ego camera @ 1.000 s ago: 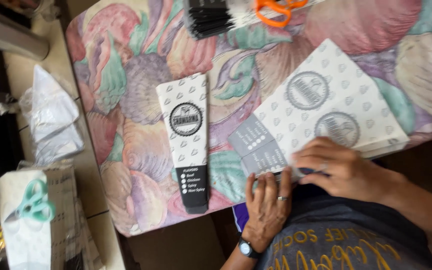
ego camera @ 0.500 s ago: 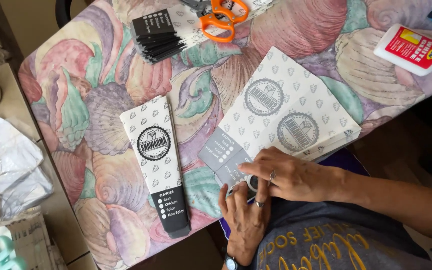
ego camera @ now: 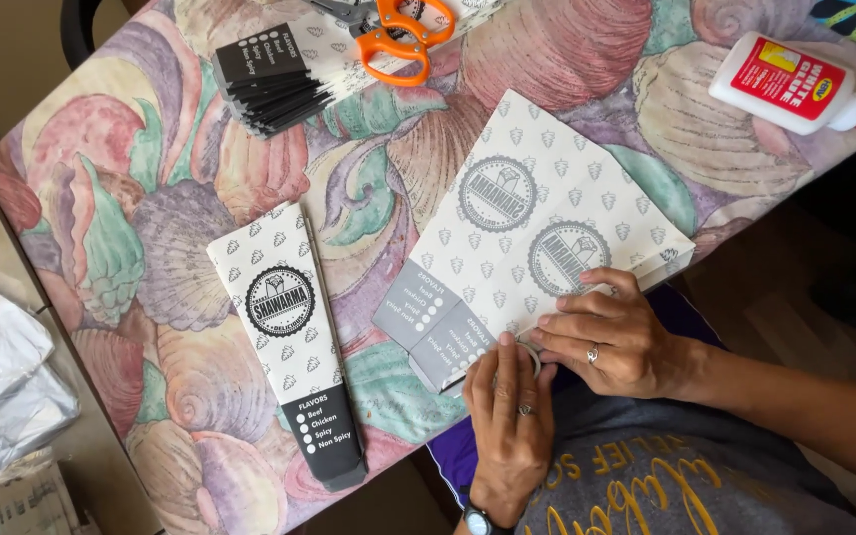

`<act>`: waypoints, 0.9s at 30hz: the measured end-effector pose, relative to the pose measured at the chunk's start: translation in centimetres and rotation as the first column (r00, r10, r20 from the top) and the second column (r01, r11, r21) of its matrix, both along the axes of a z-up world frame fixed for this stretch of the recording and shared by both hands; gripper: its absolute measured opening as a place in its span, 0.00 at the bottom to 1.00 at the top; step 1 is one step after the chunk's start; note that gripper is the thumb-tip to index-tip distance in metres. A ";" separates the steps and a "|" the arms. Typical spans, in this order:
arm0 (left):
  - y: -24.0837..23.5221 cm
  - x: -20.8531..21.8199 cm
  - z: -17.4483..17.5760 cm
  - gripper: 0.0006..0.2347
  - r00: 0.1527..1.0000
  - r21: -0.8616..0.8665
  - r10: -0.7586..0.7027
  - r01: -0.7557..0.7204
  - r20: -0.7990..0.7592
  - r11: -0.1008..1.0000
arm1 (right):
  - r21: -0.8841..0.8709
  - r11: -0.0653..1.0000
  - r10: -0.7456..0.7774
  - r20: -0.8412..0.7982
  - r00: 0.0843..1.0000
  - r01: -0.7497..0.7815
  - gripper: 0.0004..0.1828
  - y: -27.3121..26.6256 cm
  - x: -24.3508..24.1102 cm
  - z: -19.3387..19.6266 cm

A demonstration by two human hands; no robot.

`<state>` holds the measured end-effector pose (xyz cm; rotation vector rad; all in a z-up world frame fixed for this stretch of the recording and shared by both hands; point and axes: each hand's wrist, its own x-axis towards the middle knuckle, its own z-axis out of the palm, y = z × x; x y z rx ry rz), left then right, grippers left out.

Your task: Folding printed paper food wraps and applying labels to them in a repetitive manual process.

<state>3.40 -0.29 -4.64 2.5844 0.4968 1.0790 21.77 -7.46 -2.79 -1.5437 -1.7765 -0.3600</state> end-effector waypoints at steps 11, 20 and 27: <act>2.8 -6.6 2.9 0.11 0.957 0.079 0.287 -0.283 -0.037 0.956 | -0.049 0.994 0.090 -0.103 0.991 -0.096 0.03 0.5 0.1 1.9; 2.3 -1.1 2.2 0.14 0.997 -0.085 -0.030 0.036 0.076 0.996 | -0.083 0.995 0.057 0.011 0.998 -0.056 0.04 0.7 -0.2 1.9; 4.7 -7.5 2.4 0.16 0.976 -0.025 0.215 -0.216 -0.042 0.976 | -0.084 0.993 0.082 0.023 0.996 -0.080 0.04 0.7 0.5 1.5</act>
